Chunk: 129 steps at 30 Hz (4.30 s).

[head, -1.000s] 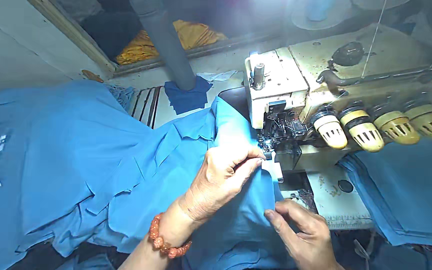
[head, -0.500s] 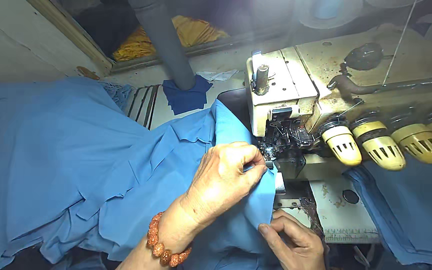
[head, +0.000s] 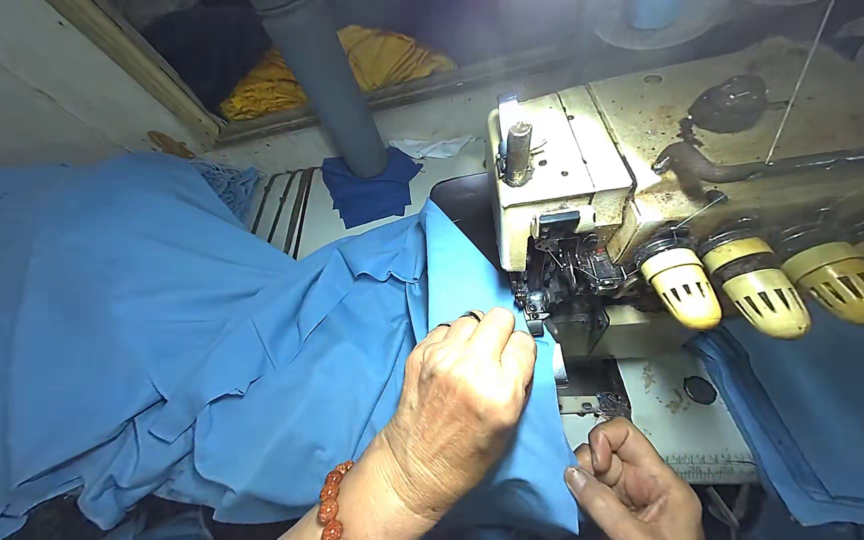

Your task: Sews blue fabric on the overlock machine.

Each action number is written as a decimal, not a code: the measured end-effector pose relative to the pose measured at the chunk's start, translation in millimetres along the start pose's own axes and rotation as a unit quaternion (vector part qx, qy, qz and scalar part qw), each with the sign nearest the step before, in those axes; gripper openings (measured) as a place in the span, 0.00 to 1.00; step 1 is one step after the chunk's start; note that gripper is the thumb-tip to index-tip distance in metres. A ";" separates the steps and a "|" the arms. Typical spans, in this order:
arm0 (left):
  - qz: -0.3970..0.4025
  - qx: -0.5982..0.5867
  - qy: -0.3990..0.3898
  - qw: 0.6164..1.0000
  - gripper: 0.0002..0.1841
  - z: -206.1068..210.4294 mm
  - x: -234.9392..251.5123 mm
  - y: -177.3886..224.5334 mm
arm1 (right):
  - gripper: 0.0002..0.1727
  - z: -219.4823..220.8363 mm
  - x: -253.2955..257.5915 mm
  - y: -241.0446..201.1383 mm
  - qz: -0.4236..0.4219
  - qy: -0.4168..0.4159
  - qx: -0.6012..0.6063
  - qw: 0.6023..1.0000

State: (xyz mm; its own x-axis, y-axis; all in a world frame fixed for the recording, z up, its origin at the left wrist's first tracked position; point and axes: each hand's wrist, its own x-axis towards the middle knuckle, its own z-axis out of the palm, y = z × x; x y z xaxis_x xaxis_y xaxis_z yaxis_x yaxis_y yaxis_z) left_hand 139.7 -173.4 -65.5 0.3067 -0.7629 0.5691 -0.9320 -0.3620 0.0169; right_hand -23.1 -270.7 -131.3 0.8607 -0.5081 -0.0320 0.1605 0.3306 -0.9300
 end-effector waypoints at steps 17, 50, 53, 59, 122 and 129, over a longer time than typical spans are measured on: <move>-0.114 -0.014 0.079 0.990 0.10 27.0 29.7 -65.4 | 0.12 14.6 61.9 -19.0 -0.127 0.048 -0.129 0.982; -0.400 -0.185 0.002 0.898 0.13 -43.8 9.6 -159.9 | 0.16 13.2 -16.4 23.1 0.173 -0.090 -0.022 0.981; -0.449 -0.248 0.031 0.858 0.08 -15.0 -17.5 -146.7 | 0.15 7.4 -20.3 23.5 0.172 -0.109 -0.025 0.979; -0.454 -0.366 -0.079 0.809 0.31 13.9 -28.6 -146.8 | 0.16 7.3 -22.5 22.7 0.171 -0.124 0.001 0.977; -0.445 -0.088 -0.147 0.879 0.11 -84.0 -160.8 -50.3 | 0.04 -15.0 -34.7 35.5 0.061 -0.196 -0.046 0.978; -0.207 -0.175 -0.030 0.962 0.18 -34.0 -131.1 59.3 | 0.06 -12.7 -40.7 25.3 -0.003 -0.259 -0.046 0.965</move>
State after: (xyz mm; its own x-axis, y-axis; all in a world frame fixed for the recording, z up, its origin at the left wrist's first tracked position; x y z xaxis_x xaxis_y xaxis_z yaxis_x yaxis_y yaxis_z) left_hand 37.6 -76.6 -111.2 0.6661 -0.6263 0.4050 -0.7323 -0.4464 0.5142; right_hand -60.2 -251.8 -158.1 0.9897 -0.0364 0.1382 0.1429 0.2451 -0.9589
